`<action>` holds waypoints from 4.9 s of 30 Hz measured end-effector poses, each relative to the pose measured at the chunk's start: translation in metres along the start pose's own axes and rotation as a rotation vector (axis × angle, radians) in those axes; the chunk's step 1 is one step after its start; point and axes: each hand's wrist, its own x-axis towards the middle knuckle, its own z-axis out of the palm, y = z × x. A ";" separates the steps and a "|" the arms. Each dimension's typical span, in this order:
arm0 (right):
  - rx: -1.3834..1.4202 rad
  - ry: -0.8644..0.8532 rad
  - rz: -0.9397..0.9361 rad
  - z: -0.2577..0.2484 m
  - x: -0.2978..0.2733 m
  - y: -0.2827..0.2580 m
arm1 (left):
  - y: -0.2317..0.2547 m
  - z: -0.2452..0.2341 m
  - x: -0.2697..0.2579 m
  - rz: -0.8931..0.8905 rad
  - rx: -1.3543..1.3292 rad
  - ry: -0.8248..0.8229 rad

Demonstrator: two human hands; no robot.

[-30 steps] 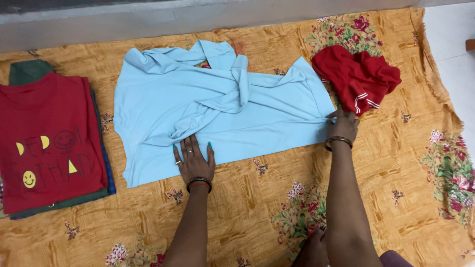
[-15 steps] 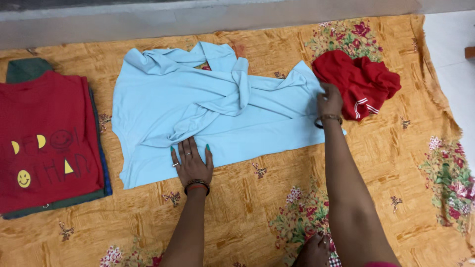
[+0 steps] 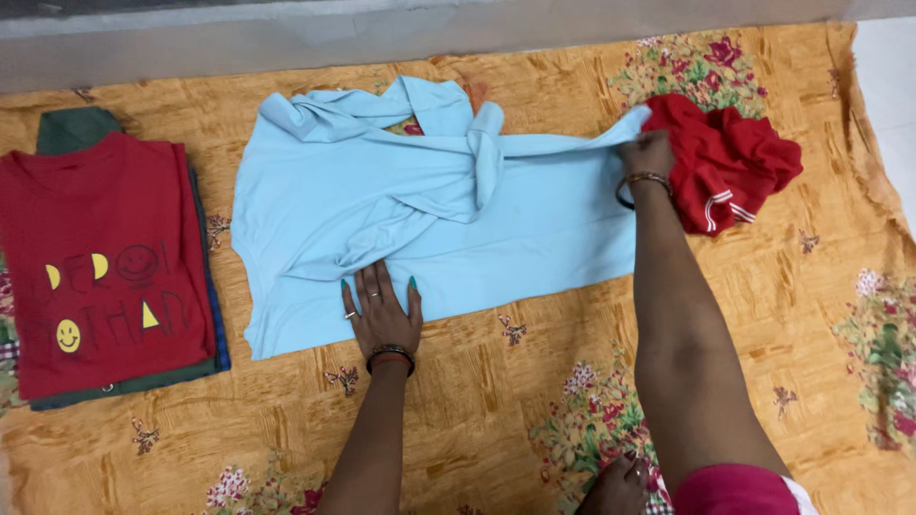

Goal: The person folds a red t-shirt and places it on a stack of folded clothes. Then, the person unfolds and folds a light blue long-sleeved shirt, smoothing it out before folding it into a compact rectangle.

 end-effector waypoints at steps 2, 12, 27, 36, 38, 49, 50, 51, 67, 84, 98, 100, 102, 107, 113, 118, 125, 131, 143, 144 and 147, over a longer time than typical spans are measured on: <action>-0.241 -0.031 -0.177 0.001 -0.018 0.003 | 0.000 0.000 0.001 0.007 0.001 0.039; -0.520 -0.609 -0.902 0.039 -0.303 -0.083 | 0.004 -0.010 0.002 -0.019 0.001 -0.011; -0.181 -0.055 -0.485 -0.117 -0.133 0.030 | 0.002 -0.004 -0.001 -0.002 -0.004 0.006; -0.332 -0.066 -0.455 -0.121 -0.116 0.042 | 0.001 -0.001 0.001 -0.011 0.017 -0.018; -0.079 -0.104 -0.378 -0.119 -0.121 0.046 | 0.001 -0.002 0.001 -0.004 0.033 -0.005; -0.341 0.068 -0.342 -0.127 -0.146 0.066 | 0.002 -0.005 0.002 -0.008 -0.014 0.004; -0.404 0.068 -0.334 -0.127 -0.148 0.067 | 0.002 -0.005 0.001 -0.013 -0.024 0.002; -0.467 0.068 -0.325 -0.126 -0.149 0.067 | 0.002 -0.005 0.001 -0.011 -0.025 0.005; -0.524 -0.036 -0.826 0.056 -0.328 -0.067 | 0.003 -0.008 0.001 -0.005 -0.040 0.013; -0.733 -0.138 -0.490 -0.048 -0.244 -0.027 | 0.005 -0.011 0.002 -0.023 -0.048 -0.024; -0.713 -0.278 -0.576 0.077 -0.422 -0.104 | 0.003 -0.008 0.002 0.370 0.071 -0.240; -0.717 -0.261 -0.563 0.076 -0.424 -0.112 | 0.003 -0.010 0.003 0.439 -0.003 -0.286; -0.713 -0.250 -0.551 0.073 -0.426 -0.114 | 0.003 -0.012 0.002 0.476 -0.045 -0.305; -0.693 -0.248 -0.552 0.073 -0.426 -0.117 | 0.000 -0.023 -0.001 0.500 0.013 -0.252; -0.685 -0.273 -0.536 0.071 -0.431 -0.117 | -0.066 -0.049 -0.017 0.400 -0.008 -0.402; -0.724 -0.284 -0.524 0.072 -0.430 -0.118 | -0.139 -0.056 -0.032 0.274 0.012 -0.345; -0.741 -0.301 -0.507 0.072 -0.429 -0.114 | -0.160 -0.022 -0.050 -0.016 0.134 0.077; -0.734 -0.281 -0.511 0.073 -0.430 -0.115 | -0.162 -0.021 -0.051 -0.455 -0.054 0.176; -0.715 -0.276 -0.501 0.073 -0.432 -0.118 | -0.171 -0.025 -0.031 -0.323 -0.628 0.527; -0.711 -0.277 -0.498 0.073 -0.432 -0.119 | -0.172 -0.025 -0.029 -0.335 -0.600 0.505; -0.732 -0.269 -0.516 0.072 -0.430 -0.118 | -0.173 -0.020 -0.029 -0.381 -0.500 0.429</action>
